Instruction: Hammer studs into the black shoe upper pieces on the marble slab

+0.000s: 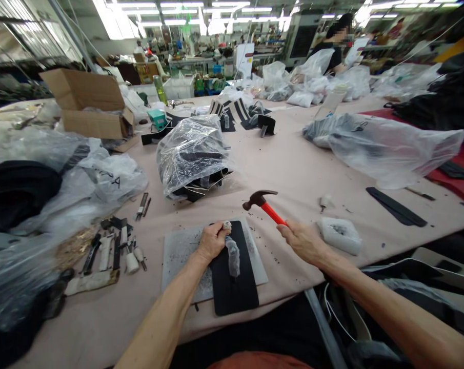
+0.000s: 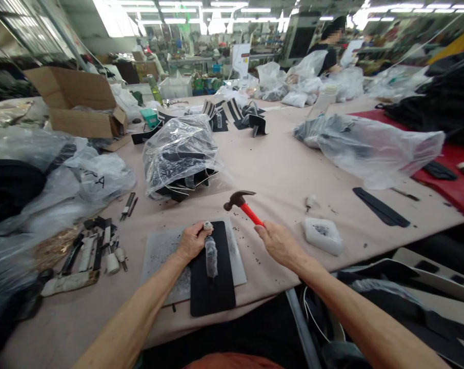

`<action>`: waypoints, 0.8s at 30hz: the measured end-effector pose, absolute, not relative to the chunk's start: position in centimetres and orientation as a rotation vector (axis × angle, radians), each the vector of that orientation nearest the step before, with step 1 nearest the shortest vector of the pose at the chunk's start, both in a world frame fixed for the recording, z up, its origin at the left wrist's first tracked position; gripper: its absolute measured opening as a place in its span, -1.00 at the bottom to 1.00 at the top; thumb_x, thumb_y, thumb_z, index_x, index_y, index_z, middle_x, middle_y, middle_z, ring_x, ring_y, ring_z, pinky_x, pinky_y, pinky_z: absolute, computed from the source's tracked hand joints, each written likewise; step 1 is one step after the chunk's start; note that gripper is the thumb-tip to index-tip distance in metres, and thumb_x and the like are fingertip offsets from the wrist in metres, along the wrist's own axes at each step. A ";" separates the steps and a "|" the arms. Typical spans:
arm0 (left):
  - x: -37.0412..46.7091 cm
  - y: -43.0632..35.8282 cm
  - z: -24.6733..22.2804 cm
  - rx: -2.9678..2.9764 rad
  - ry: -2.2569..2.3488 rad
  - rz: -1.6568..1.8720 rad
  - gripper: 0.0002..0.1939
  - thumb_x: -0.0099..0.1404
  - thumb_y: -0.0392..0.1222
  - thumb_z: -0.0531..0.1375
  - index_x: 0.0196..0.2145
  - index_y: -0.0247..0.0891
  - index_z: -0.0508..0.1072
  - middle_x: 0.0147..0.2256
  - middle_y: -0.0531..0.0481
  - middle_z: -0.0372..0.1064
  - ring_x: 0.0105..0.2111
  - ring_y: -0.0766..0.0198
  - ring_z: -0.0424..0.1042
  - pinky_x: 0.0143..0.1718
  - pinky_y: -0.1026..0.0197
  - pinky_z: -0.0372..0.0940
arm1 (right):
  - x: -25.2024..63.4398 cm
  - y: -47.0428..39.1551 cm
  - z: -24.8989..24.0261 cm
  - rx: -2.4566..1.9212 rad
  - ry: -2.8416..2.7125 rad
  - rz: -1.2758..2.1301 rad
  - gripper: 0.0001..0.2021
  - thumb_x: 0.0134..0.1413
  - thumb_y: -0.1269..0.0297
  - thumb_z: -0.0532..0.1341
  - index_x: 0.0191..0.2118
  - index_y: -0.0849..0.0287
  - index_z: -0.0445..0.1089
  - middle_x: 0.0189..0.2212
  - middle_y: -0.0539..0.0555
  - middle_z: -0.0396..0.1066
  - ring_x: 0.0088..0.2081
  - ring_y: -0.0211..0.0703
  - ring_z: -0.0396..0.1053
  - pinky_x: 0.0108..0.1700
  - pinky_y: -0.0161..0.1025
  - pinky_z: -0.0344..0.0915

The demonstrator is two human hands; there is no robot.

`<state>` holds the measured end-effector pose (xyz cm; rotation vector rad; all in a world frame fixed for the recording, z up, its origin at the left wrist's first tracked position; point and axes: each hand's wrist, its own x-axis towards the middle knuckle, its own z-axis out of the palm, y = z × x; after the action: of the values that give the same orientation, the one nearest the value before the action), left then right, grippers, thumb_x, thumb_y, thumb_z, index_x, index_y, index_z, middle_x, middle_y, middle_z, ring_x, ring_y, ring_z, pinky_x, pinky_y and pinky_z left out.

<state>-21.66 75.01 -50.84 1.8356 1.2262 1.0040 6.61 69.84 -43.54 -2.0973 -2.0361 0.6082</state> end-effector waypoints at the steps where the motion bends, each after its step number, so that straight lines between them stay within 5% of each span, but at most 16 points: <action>1: -21.7 75.0 -50.8 1.832 1.224 1.002 -0.88 0.27 -0.23 0.19 -0.29 -0.19 0.55 -0.38 -0.01 0.54 -0.38 0.18 0.49 -0.29 0.23 0.32 | 7.1 69.8 -44.7 -2.155 -1.997 0.648 -0.61 0.41 0.11 -0.11 -0.38 0.15 0.30 -0.51 0.08 0.40 -0.47 -0.14 0.34 -0.41 -0.26 0.11; 5: -21.6 75.0 -50.7 1.824 1.214 1.015 -0.89 0.26 -0.23 0.20 -0.29 -0.19 0.54 -0.37 -0.01 0.54 -0.38 0.19 0.49 -0.28 0.24 0.33 | 6.8 68.7 -48.1 -2.259 -1.984 0.330 -0.78 0.29 0.25 0.07 -0.14 0.28 0.37 -0.22 0.32 0.45 -0.21 0.09 0.42 -0.22 -0.10 0.27; 9: -21.6 74.9 -50.3 1.825 1.212 1.014 -0.88 0.26 -0.21 0.19 -0.29 -0.21 0.54 -0.36 -0.01 0.53 -0.36 0.19 0.48 -0.26 0.24 0.32 | 2.0 67.7 -47.4 -1.531 -2.209 0.166 -0.54 0.16 0.47 0.12 0.19 0.21 0.21 0.18 0.31 0.23 0.14 0.13 0.26 0.10 -0.01 0.25; 12: -21.5 74.9 -50.1 1.818 1.240 1.008 -0.86 0.25 -0.17 0.19 -0.30 -0.22 0.54 -0.38 -0.01 0.53 -0.38 0.19 0.47 -0.27 0.22 0.33 | -2.3 68.1 -46.8 -1.057 -2.401 0.364 -0.55 0.10 0.59 0.04 0.09 0.14 0.28 0.04 0.19 0.34 0.02 -0.04 0.33 0.01 -0.13 0.30; 20: -21.1 76.4 -50.4 1.040 1.314 1.338 -0.56 0.12 0.21 0.29 -0.42 -0.28 0.40 -0.45 -0.06 0.49 -0.40 0.17 0.52 -0.33 0.20 0.41 | -5.7 69.0 -48.0 -1.105 -2.587 0.293 -0.70 0.01 0.65 0.00 -0.25 0.20 0.35 -0.27 0.09 0.39 -0.31 -0.17 0.32 -0.26 -0.26 0.21; 24: -22.7 76.5 -47.6 0.875 1.281 1.597 -0.53 0.01 0.16 0.40 -0.40 -0.30 0.41 -0.44 -0.04 0.50 -0.38 0.22 0.53 -0.23 0.21 0.43 | -5.7 68.8 -45.1 -1.623 -2.388 0.225 -0.67 0.10 0.57 0.02 -0.07 0.22 0.37 -0.21 0.15 0.44 -0.35 -0.13 0.39 -0.36 -0.24 0.18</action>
<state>-22.70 76.45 -47.61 0.8753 1.2811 1.5969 -5.75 68.77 -45.09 -1.6233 -2.3880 0.2251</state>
